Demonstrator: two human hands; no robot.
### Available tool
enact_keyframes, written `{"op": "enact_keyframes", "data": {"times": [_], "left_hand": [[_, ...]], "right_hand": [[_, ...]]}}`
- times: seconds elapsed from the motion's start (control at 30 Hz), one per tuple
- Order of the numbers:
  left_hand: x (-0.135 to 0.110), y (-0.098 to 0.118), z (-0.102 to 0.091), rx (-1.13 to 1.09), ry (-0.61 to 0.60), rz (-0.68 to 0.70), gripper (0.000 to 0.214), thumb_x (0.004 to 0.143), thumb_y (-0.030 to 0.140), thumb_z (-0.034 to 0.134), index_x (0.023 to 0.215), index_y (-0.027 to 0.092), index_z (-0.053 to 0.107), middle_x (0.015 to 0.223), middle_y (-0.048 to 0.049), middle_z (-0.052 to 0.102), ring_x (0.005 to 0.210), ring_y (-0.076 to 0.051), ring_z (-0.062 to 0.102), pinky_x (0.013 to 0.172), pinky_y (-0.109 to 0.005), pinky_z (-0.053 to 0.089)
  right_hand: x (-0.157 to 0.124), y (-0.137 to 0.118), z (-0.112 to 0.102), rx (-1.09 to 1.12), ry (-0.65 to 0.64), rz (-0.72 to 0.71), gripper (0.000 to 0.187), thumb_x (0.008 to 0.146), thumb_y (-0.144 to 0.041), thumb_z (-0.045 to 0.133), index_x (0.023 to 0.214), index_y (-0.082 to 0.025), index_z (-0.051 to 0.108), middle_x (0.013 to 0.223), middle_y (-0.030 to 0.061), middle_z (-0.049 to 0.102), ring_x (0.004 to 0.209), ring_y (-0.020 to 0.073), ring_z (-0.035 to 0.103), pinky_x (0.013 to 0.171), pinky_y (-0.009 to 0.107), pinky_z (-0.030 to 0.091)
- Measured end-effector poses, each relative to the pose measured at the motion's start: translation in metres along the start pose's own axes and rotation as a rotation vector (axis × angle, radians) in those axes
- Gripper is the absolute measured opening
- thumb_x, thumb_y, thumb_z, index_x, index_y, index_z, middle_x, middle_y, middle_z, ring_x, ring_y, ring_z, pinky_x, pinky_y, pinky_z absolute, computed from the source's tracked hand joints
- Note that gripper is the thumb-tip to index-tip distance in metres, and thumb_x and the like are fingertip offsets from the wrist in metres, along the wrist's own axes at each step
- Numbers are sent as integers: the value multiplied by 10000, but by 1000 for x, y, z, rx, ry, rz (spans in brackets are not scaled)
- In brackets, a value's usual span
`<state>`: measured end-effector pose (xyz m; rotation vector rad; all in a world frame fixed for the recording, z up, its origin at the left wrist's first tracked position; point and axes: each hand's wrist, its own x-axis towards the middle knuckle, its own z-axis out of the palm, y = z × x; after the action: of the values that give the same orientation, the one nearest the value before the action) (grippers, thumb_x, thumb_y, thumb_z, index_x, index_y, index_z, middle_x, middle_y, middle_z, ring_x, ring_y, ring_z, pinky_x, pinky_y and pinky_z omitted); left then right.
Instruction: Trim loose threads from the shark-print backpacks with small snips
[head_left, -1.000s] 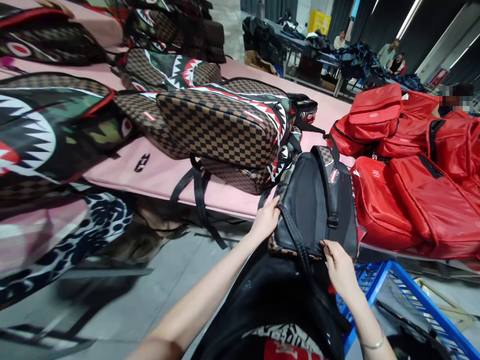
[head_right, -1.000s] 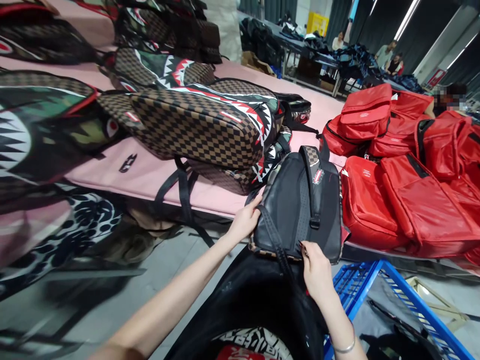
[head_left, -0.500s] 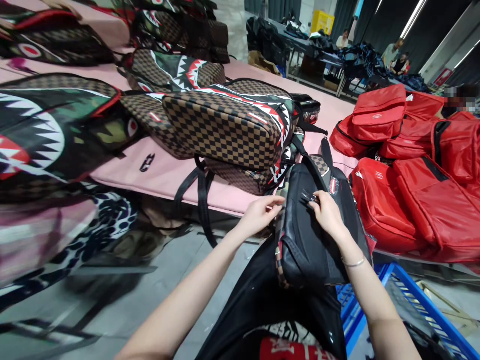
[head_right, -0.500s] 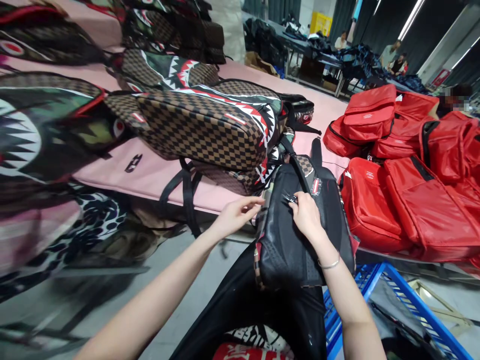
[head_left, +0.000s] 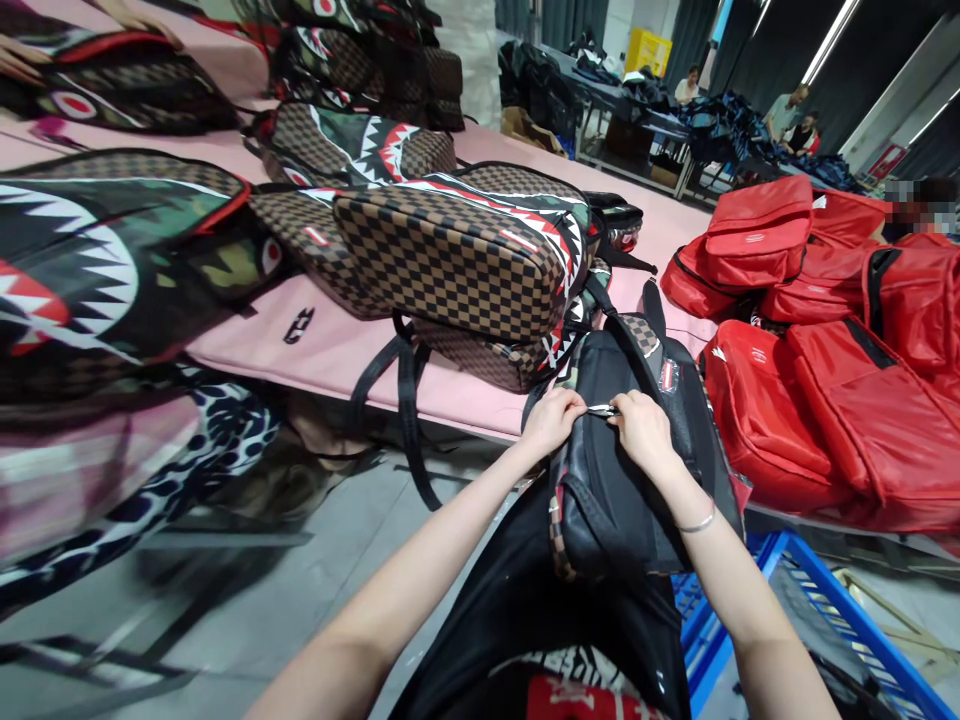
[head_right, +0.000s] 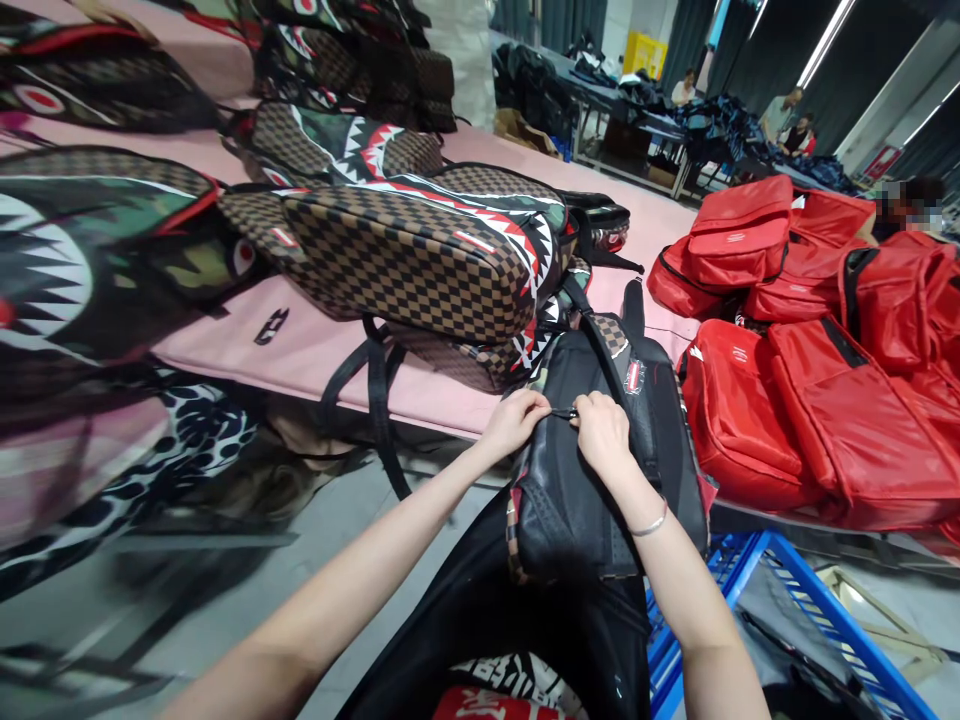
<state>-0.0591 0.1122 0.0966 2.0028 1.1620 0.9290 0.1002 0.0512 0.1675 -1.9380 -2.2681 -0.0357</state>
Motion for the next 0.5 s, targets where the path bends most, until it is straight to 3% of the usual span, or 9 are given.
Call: {"op": "enact_keyframes", "data": {"times": [0.27,0.37,0.5], "left_hand": [[-9,11,5,10,45,-22,176,810,198,451,732,169,606,803,-53,594,873,-202,521,872,-361,386],[-13,14,6,42,49,-29,150,788,188,503,705,178,628,787,-41,614,873,-189,538,932,-356,361],[-14,9,8,44,93,-120,114,770,193,542,727,180,647,816,-43,640,868,-181,576,816,-305,445]], "right_hand": [[2,-6,0,-67,-57,-19,114,840,-207,528,934,-194,590,877,58,603,849,199,575,686,264,402],[2,6,13,-9,-96,-78,132,840,-195,473,889,-189,595,845,65,616,838,200,593,720,279,420],[10,35,41,185,-78,-157,228,815,-255,397,911,-203,597,891,107,651,854,238,625,785,350,471]]}}
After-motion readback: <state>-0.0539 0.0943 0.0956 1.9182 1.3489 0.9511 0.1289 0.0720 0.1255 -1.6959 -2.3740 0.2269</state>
